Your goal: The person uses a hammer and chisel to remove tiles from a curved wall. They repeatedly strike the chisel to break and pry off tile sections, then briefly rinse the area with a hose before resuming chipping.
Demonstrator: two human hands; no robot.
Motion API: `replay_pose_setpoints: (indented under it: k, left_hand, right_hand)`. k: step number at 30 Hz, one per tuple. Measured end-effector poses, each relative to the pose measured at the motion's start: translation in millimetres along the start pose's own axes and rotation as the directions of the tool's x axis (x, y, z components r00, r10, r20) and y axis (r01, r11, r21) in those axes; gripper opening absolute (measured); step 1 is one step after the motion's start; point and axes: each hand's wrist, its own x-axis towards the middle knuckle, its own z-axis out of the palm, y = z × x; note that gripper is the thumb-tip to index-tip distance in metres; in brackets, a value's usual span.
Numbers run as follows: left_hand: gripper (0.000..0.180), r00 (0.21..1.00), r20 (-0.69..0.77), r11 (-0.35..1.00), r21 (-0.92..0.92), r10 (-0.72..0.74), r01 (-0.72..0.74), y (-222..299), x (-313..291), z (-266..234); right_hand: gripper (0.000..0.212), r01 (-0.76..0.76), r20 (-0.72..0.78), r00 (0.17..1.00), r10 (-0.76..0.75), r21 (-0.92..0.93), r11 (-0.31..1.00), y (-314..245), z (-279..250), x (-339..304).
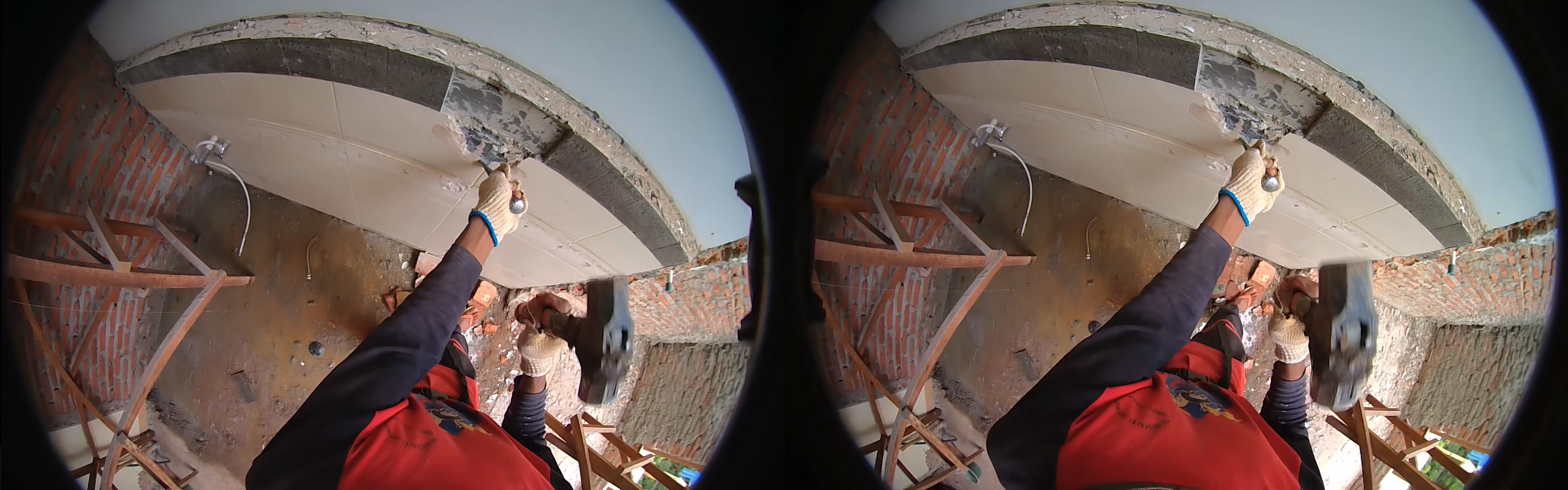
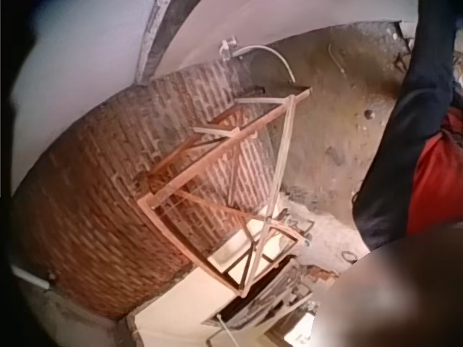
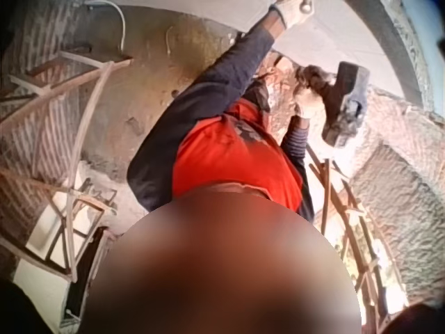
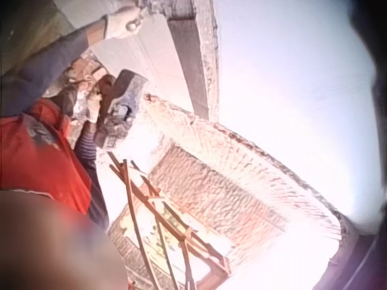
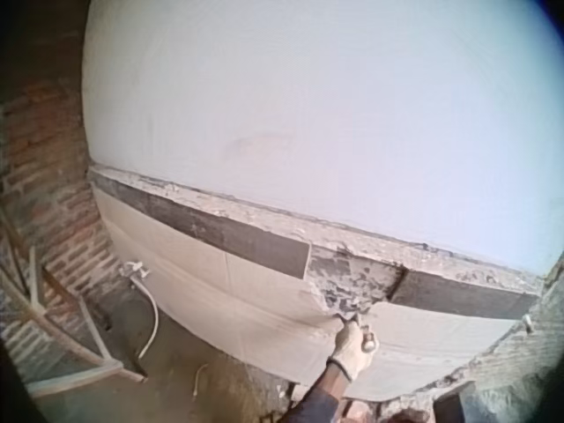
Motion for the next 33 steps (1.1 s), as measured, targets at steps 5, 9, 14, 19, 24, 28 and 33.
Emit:
replay_pose_setpoints:
  k: [5,9,14,19,24,28,33]
  left_hand:
    - [0.017,0.990,0.114,0.989,0.114,0.083,-0.096,-4.2,7.9,-8.9]
    - [0.017,0.999,0.028,0.996,0.088,-0.034,0.031,4.6,11.2,-10.5]
    - [0.022,1.000,-0.018,1.000,0.010,0.008,-0.007,2.2,2.8,0.7]
    - [0.018,0.997,0.051,0.998,0.015,0.055,-0.056,-3.7,2.3,-0.5]
    - [0.014,0.997,0.035,0.995,0.067,0.065,-0.067,-0.7,3.5,2.9]
    - [0.018,0.997,-0.070,1.000,0.028,0.012,-0.010,-4.8,1.8,2.5]
    - [0.019,1.000,-0.002,1.000,-0.007,0.026,-0.026,-5.7,1.6,-3.5]
  right_hand:
    - [0.011,-0.014,0.069,0.994,0.084,-0.688,0.725,-21.2,38.1,38.8]
    - [0.012,-0.215,-0.012,0.973,0.230,-0.405,0.888,-29.3,43.4,32.3]
    - [0.019,0.046,0.002,0.999,-0.046,-0.107,0.993,-16.1,27.2,9.8]
    - [0.006,0.239,0.105,0.968,-0.226,-0.656,0.716,2.8,33.3,26.4]
    - [0.022,-0.167,0.004,0.984,0.178,-0.336,0.927,-36.6,42.7,27.7]
    - [0.020,-0.013,-0.041,0.999,0.006,-0.170,0.985,-36.1,35.6,7.6]
    - [0.017,0.270,0.096,0.962,-0.255,-0.482,0.834,-14.8,37.9,20.0]
